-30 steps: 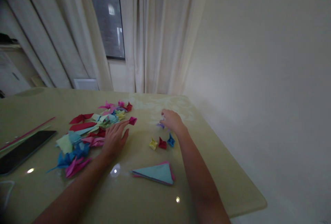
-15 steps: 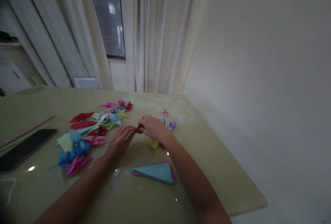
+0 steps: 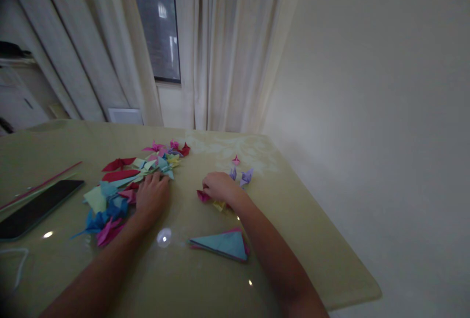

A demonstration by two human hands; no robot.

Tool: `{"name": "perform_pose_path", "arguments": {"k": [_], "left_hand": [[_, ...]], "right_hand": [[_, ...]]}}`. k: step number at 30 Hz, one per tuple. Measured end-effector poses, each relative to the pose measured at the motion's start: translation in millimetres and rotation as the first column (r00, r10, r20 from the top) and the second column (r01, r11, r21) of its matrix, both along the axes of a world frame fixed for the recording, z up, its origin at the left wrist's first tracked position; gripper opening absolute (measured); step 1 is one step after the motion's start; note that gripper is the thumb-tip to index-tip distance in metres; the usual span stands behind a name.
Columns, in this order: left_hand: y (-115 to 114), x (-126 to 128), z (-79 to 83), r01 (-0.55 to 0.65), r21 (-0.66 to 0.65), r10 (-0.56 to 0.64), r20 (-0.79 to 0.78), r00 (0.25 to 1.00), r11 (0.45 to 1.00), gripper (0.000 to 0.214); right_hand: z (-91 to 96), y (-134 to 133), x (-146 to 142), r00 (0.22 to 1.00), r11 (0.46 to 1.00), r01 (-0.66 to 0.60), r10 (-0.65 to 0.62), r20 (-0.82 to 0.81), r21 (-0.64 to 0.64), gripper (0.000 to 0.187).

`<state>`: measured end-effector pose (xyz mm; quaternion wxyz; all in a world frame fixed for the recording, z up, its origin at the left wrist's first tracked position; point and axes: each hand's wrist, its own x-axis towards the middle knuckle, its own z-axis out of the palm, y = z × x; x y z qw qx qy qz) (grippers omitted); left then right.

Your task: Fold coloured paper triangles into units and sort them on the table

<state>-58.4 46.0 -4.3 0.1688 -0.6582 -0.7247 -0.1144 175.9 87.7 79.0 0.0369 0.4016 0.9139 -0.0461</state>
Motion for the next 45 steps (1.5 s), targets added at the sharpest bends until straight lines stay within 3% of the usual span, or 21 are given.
{"name": "perform_pose_path", "arguments": {"k": [4,8,13,18,20,22,26,28,31,35,39,42,45], "left_hand": [[3.6,-2.0,0.4,0.142,-0.029,-0.140,0.064,0.988,0.989,0.035],[3.6,3.6,-1.8,0.274,0.102,-0.285,0.118,0.951,0.956,0.027],[-3.2,28.4,1.1,0.459,0.368,-0.544,0.171,0.822,0.809,0.017],[-8.3,42.0,1.9,0.528,0.471,-0.668,0.197,0.718,0.707,0.017],[-5.9,38.9,0.8,0.529,0.472,-0.675,0.218,0.705,0.705,0.016],[-1.6,31.7,-0.4,0.476,0.473,-0.628,0.240,0.740,0.741,0.018],[6.9,11.2,-6.7,0.177,0.394,-0.295,0.263,0.918,0.902,0.034],[9.6,2.3,-13.2,0.050,0.300,-0.135,0.270,0.953,0.953,0.039],[12.0,-4.4,-22.4,-0.016,0.200,-0.041,0.280,0.959,0.980,0.042],[12.7,-3.5,-22.4,0.019,0.187,-0.070,0.272,0.960,0.982,0.045],[11.5,2.1,-12.5,0.059,0.263,-0.135,0.281,0.950,0.963,0.039],[10.4,8.7,-7.9,0.147,0.383,-0.263,0.270,0.926,0.912,0.031],[8.5,16.8,-7.4,0.279,0.499,-0.442,0.245,0.863,0.821,0.026]], "right_hand": [[9.1,0.4,5.9,0.995,0.997,0.039,-0.033,-0.095,0.061,0.018],[12.1,-1.3,4.1,0.965,0.995,0.019,0.007,-0.261,0.095,0.015],[4.8,-8.2,-8.0,0.909,0.994,-0.066,0.096,-0.406,0.088,0.024],[-0.1,-8.0,-12.0,0.959,0.994,-0.060,0.085,-0.272,0.096,0.011],[-0.3,-6.3,-10.4,0.966,0.994,-0.040,0.065,-0.251,0.102,0.011],[-0.9,-4.5,-8.5,0.968,0.994,-0.002,0.030,-0.251,0.109,0.012],[-8.1,0.4,-6.3,0.961,0.989,0.076,-0.038,-0.273,0.128,0.015],[-13.9,3.5,-5.4,0.962,0.983,0.125,-0.087,-0.259,0.135,0.018],[-20.7,7.7,-2.2,0.971,0.974,0.188,-0.165,-0.175,0.123,0.022],[-21.9,10.0,4.7,0.979,0.981,0.178,-0.169,-0.115,0.077,0.021],[-18.7,9.4,9.0,0.985,0.990,0.139,-0.135,-0.104,0.037,0.019],[-14.4,9.0,9.9,0.993,0.997,0.071,-0.072,-0.098,-0.020,0.017],[-6.9,8.9,10.7,0.988,0.999,0.052,-0.054,-0.144,-0.014,0.013]]}}
